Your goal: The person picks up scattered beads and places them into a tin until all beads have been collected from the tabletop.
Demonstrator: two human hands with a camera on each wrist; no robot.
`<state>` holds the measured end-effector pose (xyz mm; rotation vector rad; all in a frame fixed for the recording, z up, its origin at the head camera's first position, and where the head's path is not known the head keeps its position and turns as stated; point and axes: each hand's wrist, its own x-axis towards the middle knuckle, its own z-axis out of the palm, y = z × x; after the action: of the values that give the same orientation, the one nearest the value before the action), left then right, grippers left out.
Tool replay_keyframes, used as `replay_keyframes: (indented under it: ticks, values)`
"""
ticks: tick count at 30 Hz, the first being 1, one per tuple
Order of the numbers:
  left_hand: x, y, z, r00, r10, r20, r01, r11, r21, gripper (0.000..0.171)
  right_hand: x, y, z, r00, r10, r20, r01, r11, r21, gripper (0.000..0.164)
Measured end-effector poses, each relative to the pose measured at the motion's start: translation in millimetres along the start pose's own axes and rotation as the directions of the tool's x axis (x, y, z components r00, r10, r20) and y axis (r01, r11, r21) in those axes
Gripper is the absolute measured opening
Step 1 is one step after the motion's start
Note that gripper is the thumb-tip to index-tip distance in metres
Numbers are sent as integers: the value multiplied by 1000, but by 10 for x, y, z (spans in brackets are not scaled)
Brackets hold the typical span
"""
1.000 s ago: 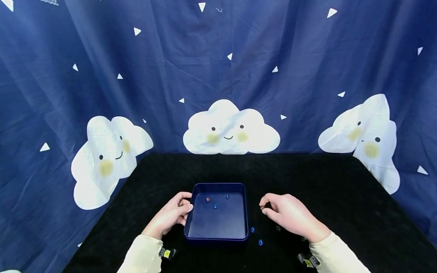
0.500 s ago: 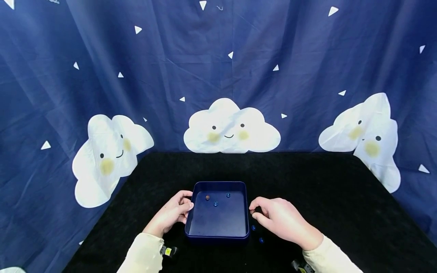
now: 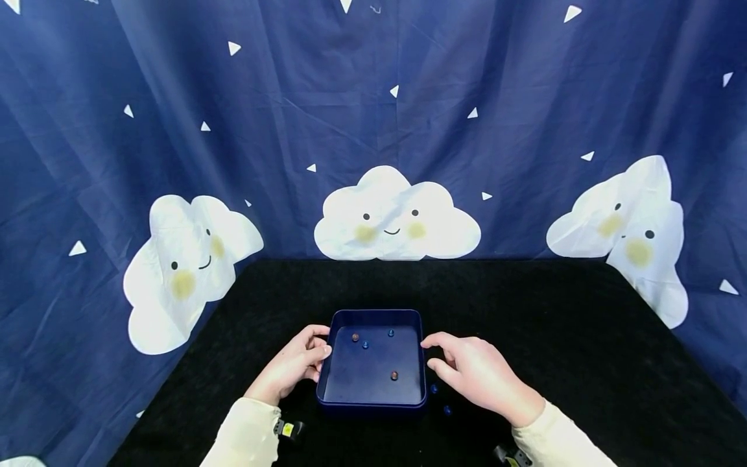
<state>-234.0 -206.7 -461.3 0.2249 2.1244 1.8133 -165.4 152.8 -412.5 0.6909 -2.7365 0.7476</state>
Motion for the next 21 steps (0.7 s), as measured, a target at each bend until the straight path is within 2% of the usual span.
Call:
replay_keyframes:
  ticks: [10, 21]
  values:
    - [-2, 24, -8, 1000, 4, 3, -4, 1000, -10, 48, 15, 127, -112, 1000, 17, 5, -17, 1000, 1, 20]
    - [-5, -3, 3, 1000, 12, 19, -12, 1000, -18, 47, -12, 236, 0, 986, 34, 161, -36, 999, 13, 16]
